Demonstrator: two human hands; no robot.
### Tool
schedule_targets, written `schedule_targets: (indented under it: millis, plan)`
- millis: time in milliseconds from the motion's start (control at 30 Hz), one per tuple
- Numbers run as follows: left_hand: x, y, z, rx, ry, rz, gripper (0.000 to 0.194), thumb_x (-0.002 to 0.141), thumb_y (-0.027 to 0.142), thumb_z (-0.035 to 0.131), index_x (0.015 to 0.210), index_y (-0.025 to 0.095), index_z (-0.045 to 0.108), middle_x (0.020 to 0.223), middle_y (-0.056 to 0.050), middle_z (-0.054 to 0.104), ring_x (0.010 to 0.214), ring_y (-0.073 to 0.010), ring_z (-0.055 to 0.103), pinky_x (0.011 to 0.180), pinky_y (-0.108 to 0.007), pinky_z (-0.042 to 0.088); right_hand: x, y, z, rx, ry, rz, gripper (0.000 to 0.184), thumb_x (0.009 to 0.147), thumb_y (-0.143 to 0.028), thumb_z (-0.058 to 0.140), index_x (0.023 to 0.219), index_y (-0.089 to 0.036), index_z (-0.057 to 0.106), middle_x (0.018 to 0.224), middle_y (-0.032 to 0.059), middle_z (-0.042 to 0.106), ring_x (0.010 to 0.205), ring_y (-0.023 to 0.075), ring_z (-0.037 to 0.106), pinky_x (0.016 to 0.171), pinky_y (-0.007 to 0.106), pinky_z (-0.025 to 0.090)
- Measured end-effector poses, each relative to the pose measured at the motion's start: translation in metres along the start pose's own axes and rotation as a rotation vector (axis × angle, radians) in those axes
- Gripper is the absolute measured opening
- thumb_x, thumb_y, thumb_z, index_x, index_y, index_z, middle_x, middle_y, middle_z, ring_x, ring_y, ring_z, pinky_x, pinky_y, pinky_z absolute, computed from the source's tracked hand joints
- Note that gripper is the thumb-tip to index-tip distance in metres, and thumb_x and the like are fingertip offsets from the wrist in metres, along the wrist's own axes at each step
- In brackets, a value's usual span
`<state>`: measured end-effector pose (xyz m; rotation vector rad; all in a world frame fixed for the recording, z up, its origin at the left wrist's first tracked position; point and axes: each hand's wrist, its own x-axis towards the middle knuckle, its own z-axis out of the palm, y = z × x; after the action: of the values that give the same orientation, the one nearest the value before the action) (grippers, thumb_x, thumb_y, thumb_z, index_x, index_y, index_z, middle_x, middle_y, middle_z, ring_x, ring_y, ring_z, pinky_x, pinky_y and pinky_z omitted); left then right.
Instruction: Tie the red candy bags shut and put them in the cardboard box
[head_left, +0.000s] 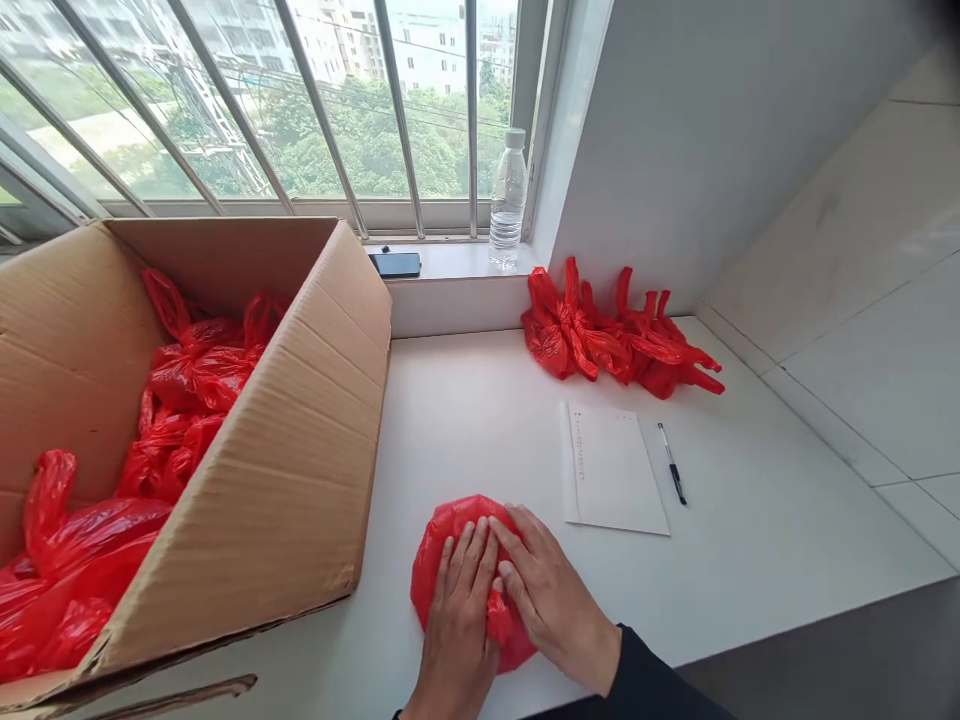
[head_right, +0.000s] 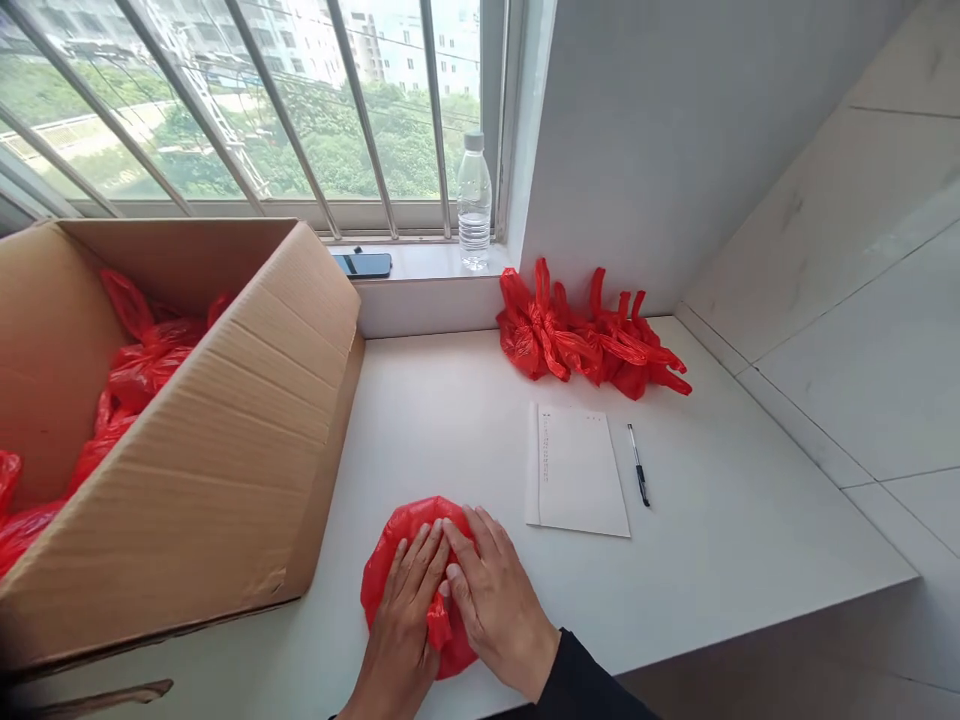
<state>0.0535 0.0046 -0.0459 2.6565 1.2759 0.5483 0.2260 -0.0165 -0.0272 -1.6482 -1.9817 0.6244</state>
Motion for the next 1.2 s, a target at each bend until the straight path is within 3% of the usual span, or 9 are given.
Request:
schedule_targets:
  millis: [133, 333, 467, 600, 733, 900, 1000, 1067, 1200]
  plan:
    - [-0.008, 0.000, 0.016, -0.028, -0.021, -0.002, 0.078, 0.094, 0.003, 0.042, 0.166, 0.017, 0.014, 0.165, -0.011, 0.040, 0.153, -0.0292, 0.035, 0.121, -0.056, 0.041, -0.007, 0.018, 0.023, -0.078, 0.032, -0.040, 0.058, 0.107, -0.026, 0.037, 0.164, -0.027, 0.025, 0.166, 0.0088, 0.037, 0.153, 0.0299, 0.036, 0.123, 0.058, 0.039]
    - [-0.005, 0.005, 0.018, -0.087, -0.042, -0.028, 0.077, 0.096, 0.002, 0.038, 0.166, 0.020, 0.013, 0.166, -0.007, 0.038, 0.156, -0.0248, 0.031, 0.125, -0.052, 0.035, -0.012, 0.031, 0.035, -0.099, 0.039, -0.074, 0.060, 0.108, -0.025, 0.034, 0.165, -0.026, 0.015, 0.167, 0.0082, 0.034, 0.155, 0.0270, 0.032, 0.124, 0.059, 0.035]
    - [-0.003, 0.007, 0.002, -0.147, -0.025, -0.076, 0.067, 0.103, 0.010, 0.038, 0.165, 0.023, 0.017, 0.167, -0.005, 0.037, 0.156, -0.0222, 0.031, 0.124, -0.049, 0.039, -0.008, 0.028, 0.015, 0.010, 0.010, -0.028, 0.054, 0.109, -0.026, 0.034, 0.162, -0.028, 0.025, 0.162, 0.0067, 0.044, 0.151, 0.0231, 0.039, 0.127, 0.056, 0.031]
    - [-0.003, 0.009, -0.019, -0.298, 0.062, -0.230, 0.054, 0.108, 0.019, 0.037, 0.161, 0.029, 0.031, 0.167, -0.005, 0.035, 0.155, -0.0228, 0.030, 0.124, -0.050, 0.039, -0.002, 0.029, -0.017, 0.067, -0.004, 0.017, 0.043, 0.106, -0.022, 0.037, 0.148, -0.029, 0.043, 0.132, 0.0062, 0.064, 0.126, 0.0217, 0.060, 0.129, 0.062, 0.021]
    - [-0.005, 0.008, -0.026, -0.461, 0.109, -0.391, 0.046, 0.109, 0.025, 0.038, 0.152, 0.036, 0.047, 0.157, -0.004, 0.045, 0.147, -0.0229, 0.040, 0.121, -0.051, 0.040, 0.001, 0.041, -0.032, 0.036, -0.087, 0.002, 0.026, 0.104, -0.020, 0.043, 0.123, -0.027, 0.059, 0.107, 0.0033, 0.064, 0.104, 0.0207, 0.063, 0.127, 0.065, 0.017]
    - [-0.006, -0.004, -0.028, -0.464, 0.127, -0.511, 0.043, 0.108, 0.035, 0.037, 0.146, 0.030, 0.056, 0.150, -0.008, 0.050, 0.142, -0.0271, 0.042, 0.118, -0.052, 0.037, -0.002, 0.047, -0.039, 0.094, -0.104, 0.008, 0.016, 0.105, -0.021, 0.043, 0.105, -0.026, 0.058, 0.099, 0.0009, 0.063, 0.096, 0.0193, 0.062, 0.125, 0.064, 0.022]
    - [-0.006, -0.009, -0.039, -0.471, 0.154, -0.668, 0.044, 0.106, 0.046, 0.038, 0.135, 0.026, 0.064, 0.129, -0.011, 0.060, 0.125, -0.0308, 0.053, 0.110, -0.053, 0.040, -0.007, 0.037, -0.045, 0.170, -0.105, 0.042, 0.014, 0.105, -0.025, 0.042, 0.105, -0.027, 0.056, 0.108, 0.0036, 0.062, 0.105, 0.0219, 0.060, 0.117, 0.059, 0.036]
    - [-0.008, -0.005, -0.049, -0.516, 0.143, -0.789, 0.044, 0.106, 0.052, 0.037, 0.128, 0.025, 0.063, 0.102, -0.007, 0.065, 0.100, -0.0269, 0.062, 0.091, -0.043, 0.049, -0.011, 0.029, -0.047, 0.237, -0.114, 0.085, 0.015, 0.106, -0.028, 0.041, 0.106, -0.027, 0.056, 0.114, 0.0056, 0.062, 0.108, 0.0234, 0.058, 0.103, 0.050, 0.049]
    - [-0.018, 0.018, -0.065, -0.661, 0.096, -0.964, 0.045, 0.104, 0.061, 0.035, 0.105, 0.024, 0.060, 0.067, 0.003, 0.053, 0.056, -0.0183, 0.051, 0.056, -0.030, 0.044, -0.022, 0.018, -0.046, 0.301, -0.120, 0.147, 0.019, 0.107, -0.035, 0.041, 0.107, -0.028, 0.058, 0.102, 0.0047, 0.064, 0.094, 0.0219, 0.060, 0.081, 0.039, 0.055]
